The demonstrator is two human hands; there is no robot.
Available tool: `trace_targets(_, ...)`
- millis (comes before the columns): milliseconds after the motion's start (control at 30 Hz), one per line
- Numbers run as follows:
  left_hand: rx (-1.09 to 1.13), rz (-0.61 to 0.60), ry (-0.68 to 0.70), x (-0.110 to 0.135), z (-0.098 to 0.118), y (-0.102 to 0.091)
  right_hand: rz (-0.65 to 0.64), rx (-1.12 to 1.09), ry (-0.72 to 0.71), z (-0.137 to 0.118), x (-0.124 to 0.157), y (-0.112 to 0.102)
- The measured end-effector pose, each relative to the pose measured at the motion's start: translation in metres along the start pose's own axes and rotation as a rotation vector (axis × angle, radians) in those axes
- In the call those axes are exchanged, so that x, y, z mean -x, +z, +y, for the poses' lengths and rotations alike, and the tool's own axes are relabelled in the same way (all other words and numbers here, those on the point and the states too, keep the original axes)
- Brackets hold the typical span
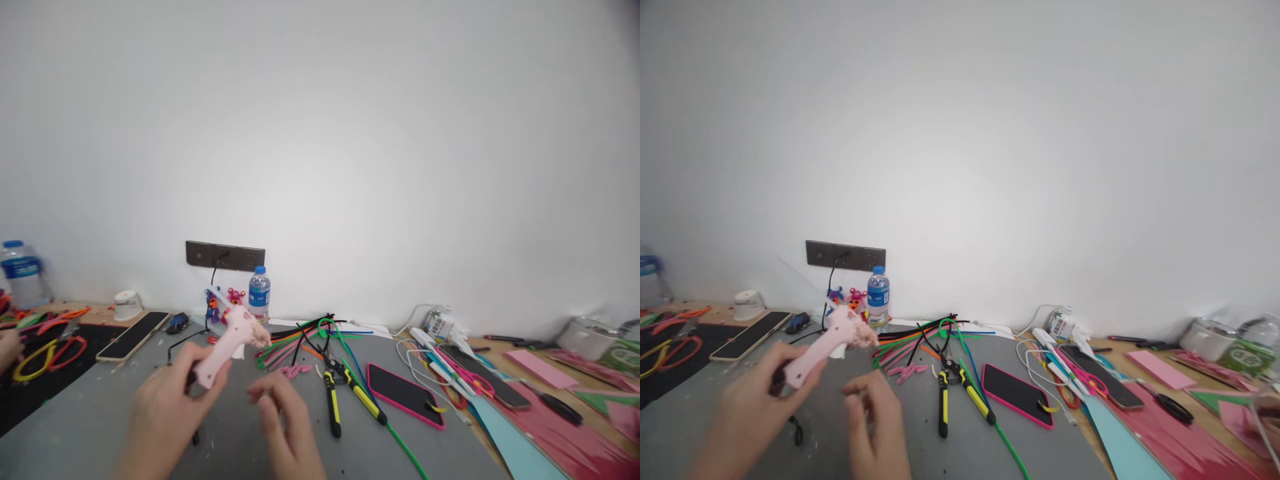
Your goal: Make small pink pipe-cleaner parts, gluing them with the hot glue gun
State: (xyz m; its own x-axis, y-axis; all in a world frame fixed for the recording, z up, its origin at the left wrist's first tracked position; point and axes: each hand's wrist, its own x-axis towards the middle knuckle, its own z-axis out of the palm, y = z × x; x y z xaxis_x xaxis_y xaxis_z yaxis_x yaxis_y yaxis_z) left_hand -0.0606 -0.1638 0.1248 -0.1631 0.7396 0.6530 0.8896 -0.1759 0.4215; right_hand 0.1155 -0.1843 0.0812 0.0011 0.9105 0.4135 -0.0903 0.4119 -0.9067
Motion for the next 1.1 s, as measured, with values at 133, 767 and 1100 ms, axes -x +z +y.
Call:
trace_targets(133,0.062,0.015,0.292,0.008,0.027,0.032,-0.007,-0.389,0.238,0.017,0.010,0.023)
trace_targets(767,0.390,-0.363,0.662,0.072,0.045,0.069,0.072,-0.588,0.449,0.022,-0.015,-0.043)
trace_targets(1100,0.123,-0.564,0.656,0.040,-0.011,0.072,0.141,-0.614,0.489,0.020,0.007,-0.070)
